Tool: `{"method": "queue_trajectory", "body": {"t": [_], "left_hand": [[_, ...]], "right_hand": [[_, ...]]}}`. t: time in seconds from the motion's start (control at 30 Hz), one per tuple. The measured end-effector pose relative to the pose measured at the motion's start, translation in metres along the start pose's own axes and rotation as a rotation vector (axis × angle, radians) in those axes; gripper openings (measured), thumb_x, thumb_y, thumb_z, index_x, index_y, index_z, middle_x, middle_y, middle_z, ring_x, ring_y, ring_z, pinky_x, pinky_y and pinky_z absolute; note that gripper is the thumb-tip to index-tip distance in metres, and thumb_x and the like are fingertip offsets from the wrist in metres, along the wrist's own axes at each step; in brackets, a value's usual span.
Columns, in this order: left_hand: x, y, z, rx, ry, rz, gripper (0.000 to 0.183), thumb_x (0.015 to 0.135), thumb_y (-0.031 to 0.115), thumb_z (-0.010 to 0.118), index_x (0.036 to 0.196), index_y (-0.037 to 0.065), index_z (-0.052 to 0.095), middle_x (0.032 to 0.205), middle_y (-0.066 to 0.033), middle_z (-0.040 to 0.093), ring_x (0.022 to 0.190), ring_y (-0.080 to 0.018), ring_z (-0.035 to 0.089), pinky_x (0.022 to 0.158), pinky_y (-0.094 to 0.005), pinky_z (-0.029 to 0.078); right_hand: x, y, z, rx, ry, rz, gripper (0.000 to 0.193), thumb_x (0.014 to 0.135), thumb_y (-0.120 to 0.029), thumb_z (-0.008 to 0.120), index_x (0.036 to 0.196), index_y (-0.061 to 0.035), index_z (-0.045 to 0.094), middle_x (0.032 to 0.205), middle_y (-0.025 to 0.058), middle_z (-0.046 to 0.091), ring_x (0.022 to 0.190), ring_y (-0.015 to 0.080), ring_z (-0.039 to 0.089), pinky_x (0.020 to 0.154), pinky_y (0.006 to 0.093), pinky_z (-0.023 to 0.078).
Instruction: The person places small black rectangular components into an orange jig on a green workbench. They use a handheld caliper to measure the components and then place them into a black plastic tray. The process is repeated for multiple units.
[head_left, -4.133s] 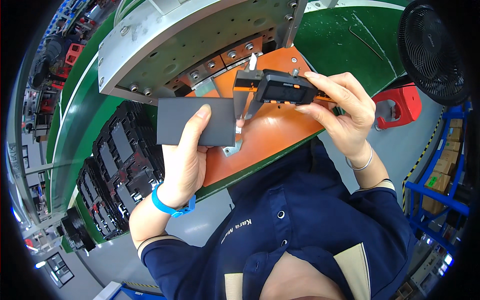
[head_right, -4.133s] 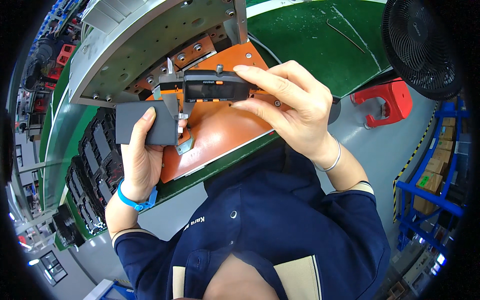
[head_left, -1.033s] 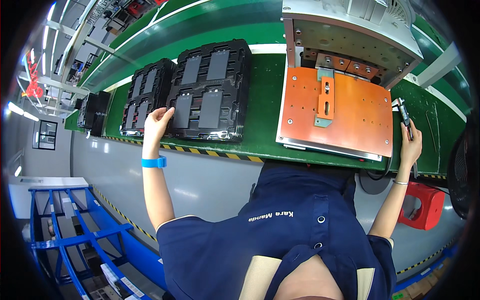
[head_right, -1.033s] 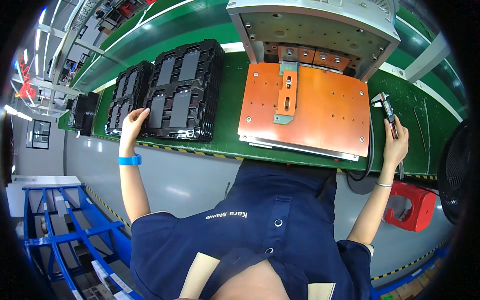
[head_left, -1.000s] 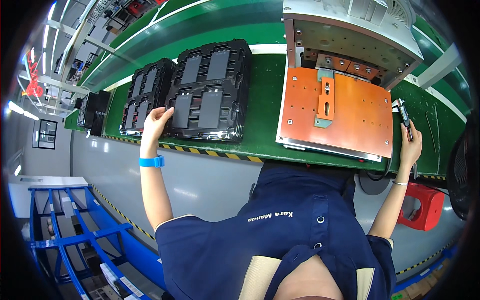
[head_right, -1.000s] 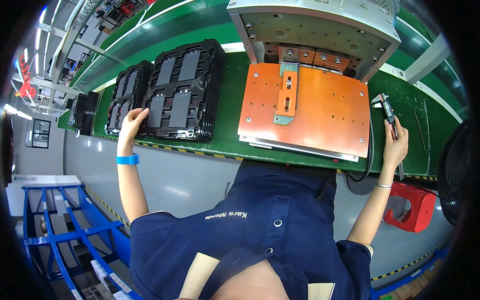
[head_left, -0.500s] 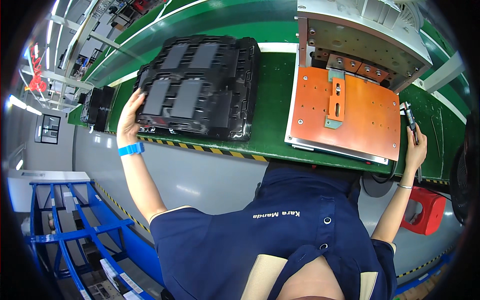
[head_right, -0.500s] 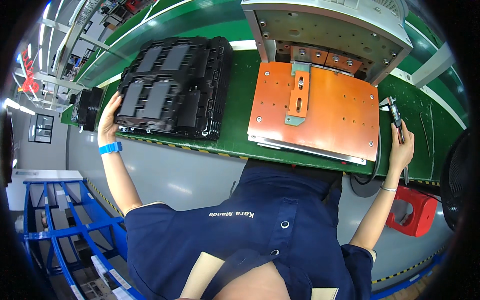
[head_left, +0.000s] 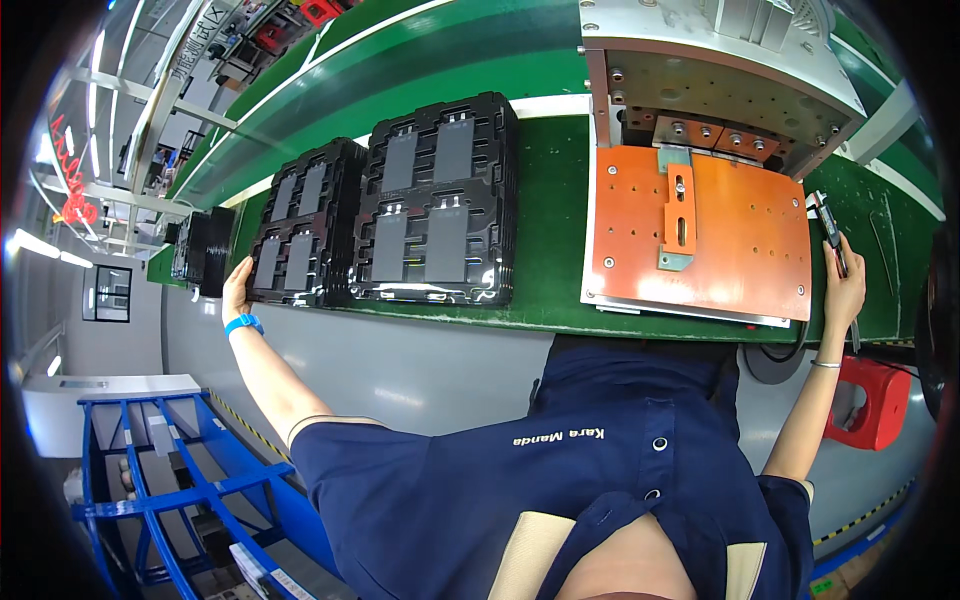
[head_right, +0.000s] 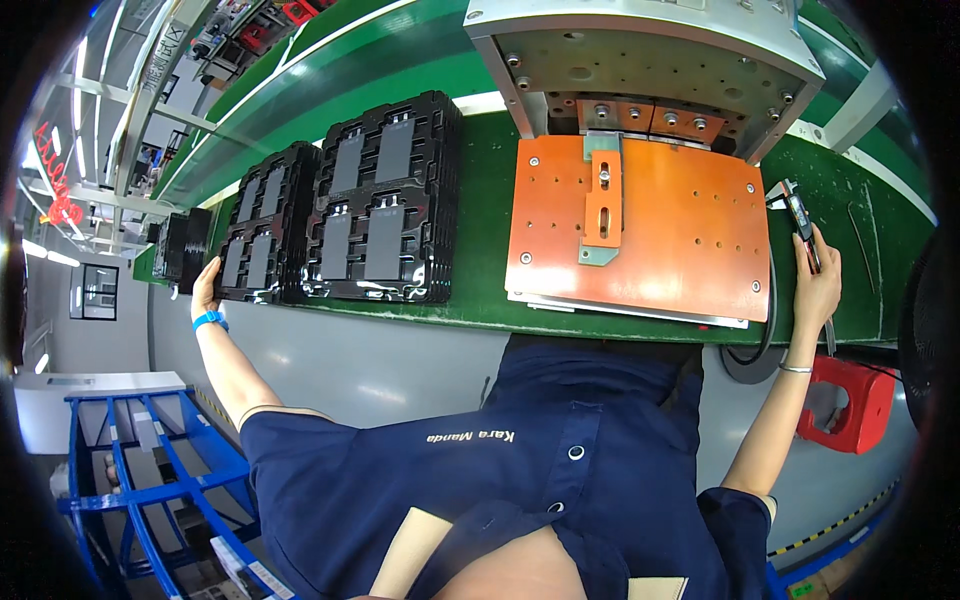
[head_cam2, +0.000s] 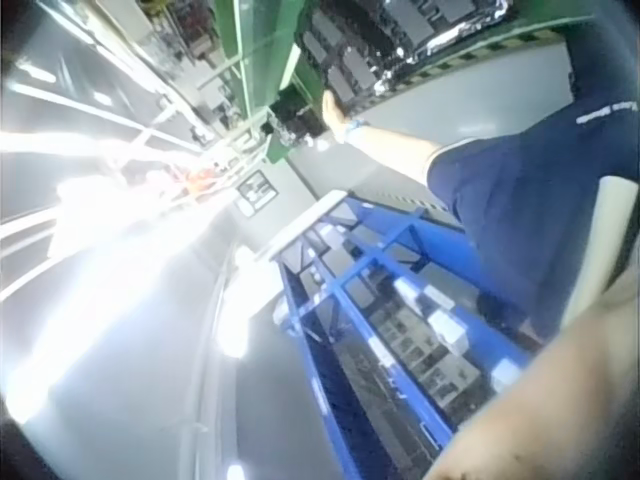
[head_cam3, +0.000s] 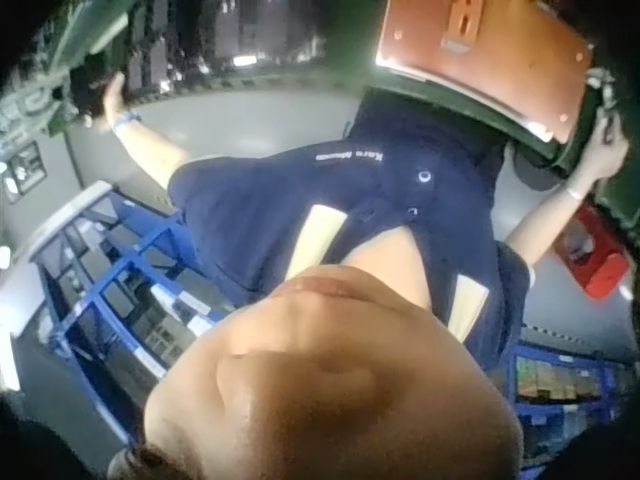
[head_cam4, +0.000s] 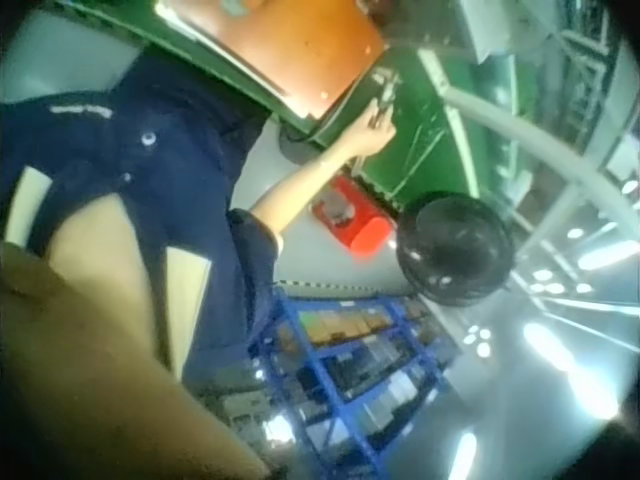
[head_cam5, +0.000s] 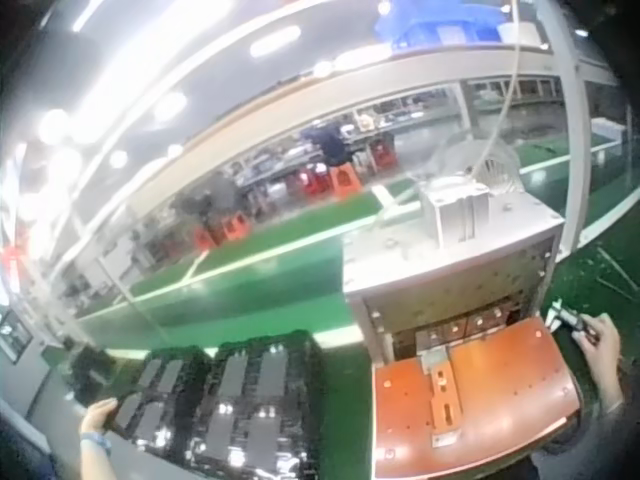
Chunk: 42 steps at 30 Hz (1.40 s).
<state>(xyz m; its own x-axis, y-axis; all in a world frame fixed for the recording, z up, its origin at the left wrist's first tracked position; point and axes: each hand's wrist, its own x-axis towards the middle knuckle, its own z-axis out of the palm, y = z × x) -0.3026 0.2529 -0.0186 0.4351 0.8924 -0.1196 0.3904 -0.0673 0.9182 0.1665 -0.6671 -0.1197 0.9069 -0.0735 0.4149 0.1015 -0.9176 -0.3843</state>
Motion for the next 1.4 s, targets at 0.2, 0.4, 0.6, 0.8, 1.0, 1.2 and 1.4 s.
{"method": "queue_trajectory", "body": {"t": [0.2,0.4,0.6,0.8,1.0,1.2,1.4], "left_hand": [[-0.001,-0.001,0.066,0.919,0.324,0.243,0.064,0.086,0.049,0.065,0.133,0.006,0.057,0.13,-0.0204,0.059,0.116,-0.0322,0.059,0.1,-0.0404,0.043],[-0.105,0.041,0.219,1.107,0.035,0.555,0.072,0.087,0.056,0.061,0.15,0.036,0.032,0.158,-0.0168,0.024,0.142,-0.0511,0.018,0.108,-0.0714,0.018],[-0.082,0.041,0.225,1.182,0.13,0.318,0.069,0.09,0.058,0.055,0.151,0.039,0.028,0.159,-0.0161,0.022,0.138,-0.0584,0.02,0.108,-0.0704,0.021],[-0.081,0.039,0.225,1.172,0.148,0.328,0.071,0.088,0.058,0.059,0.15,0.035,0.033,0.158,-0.019,0.023,0.139,-0.0554,0.021,0.107,-0.0705,0.02],[-0.104,0.091,0.271,0.844,0.159,0.894,0.053,0.083,0.044,0.07,0.126,0.012,0.061,0.129,-0.0203,0.054,0.121,-0.0362,0.052,0.102,-0.0532,0.038],[-0.105,0.15,0.346,1.117,-0.135,0.483,0.066,0.069,0.06,0.073,0.099,0.001,0.073,0.104,-0.0198,0.069,0.097,-0.0328,0.067,0.082,-0.0424,0.054],[-0.09,0.163,0.369,1.22,-0.087,0.281,0.07,0.071,0.065,0.069,0.105,0.004,0.073,0.11,-0.0174,0.07,0.105,-0.0324,0.067,0.089,-0.0435,0.052]], "right_hand": [[0.002,-0.001,0.004,0.001,0.009,-0.033,0.035,0.09,-0.034,0.068,0.123,-0.0219,0.068,0.088,0.0021,0.058,0.074,0.014,0.06,0.066,0.0293,0.045],[0.0,0.0,-0.002,-0.039,0.014,-0.026,0.036,0.09,-0.034,0.068,0.123,-0.0193,0.068,0.086,0.0023,0.058,0.07,0.0133,0.056,0.064,0.0296,0.044],[0.002,-0.003,0.003,-0.018,-0.004,-0.028,0.036,0.09,-0.034,0.068,0.123,-0.0191,0.068,0.086,0.0022,0.057,0.068,0.0143,0.053,0.062,0.0304,0.043],[-0.001,-0.004,0.004,0.017,0.011,-0.036,0.034,0.091,-0.036,0.067,0.121,-0.0208,0.069,0.087,0.0026,0.058,0.074,0.0149,0.059,0.065,0.0305,0.045],[-0.002,-0.008,0.001,-0.104,0.018,-0.066,0.035,0.092,-0.039,0.065,0.12,-0.0185,0.069,0.089,0.0031,0.06,0.075,0.0179,0.061,0.066,0.0319,0.048],[0.004,0.003,0.005,-0.195,0.069,-0.221,0.033,0.09,-0.037,0.067,0.116,-0.0188,0.071,0.087,0.0087,0.059,0.083,0.0274,0.054,0.078,0.0394,0.045],[0.009,-0.068,-0.053,0.092,0.188,-0.348,0.043,0.084,-0.019,0.076,0.125,-0.0108,0.066,0.103,0.0115,0.064,0.094,0.0243,0.061,0.084,0.0358,0.048]]}}
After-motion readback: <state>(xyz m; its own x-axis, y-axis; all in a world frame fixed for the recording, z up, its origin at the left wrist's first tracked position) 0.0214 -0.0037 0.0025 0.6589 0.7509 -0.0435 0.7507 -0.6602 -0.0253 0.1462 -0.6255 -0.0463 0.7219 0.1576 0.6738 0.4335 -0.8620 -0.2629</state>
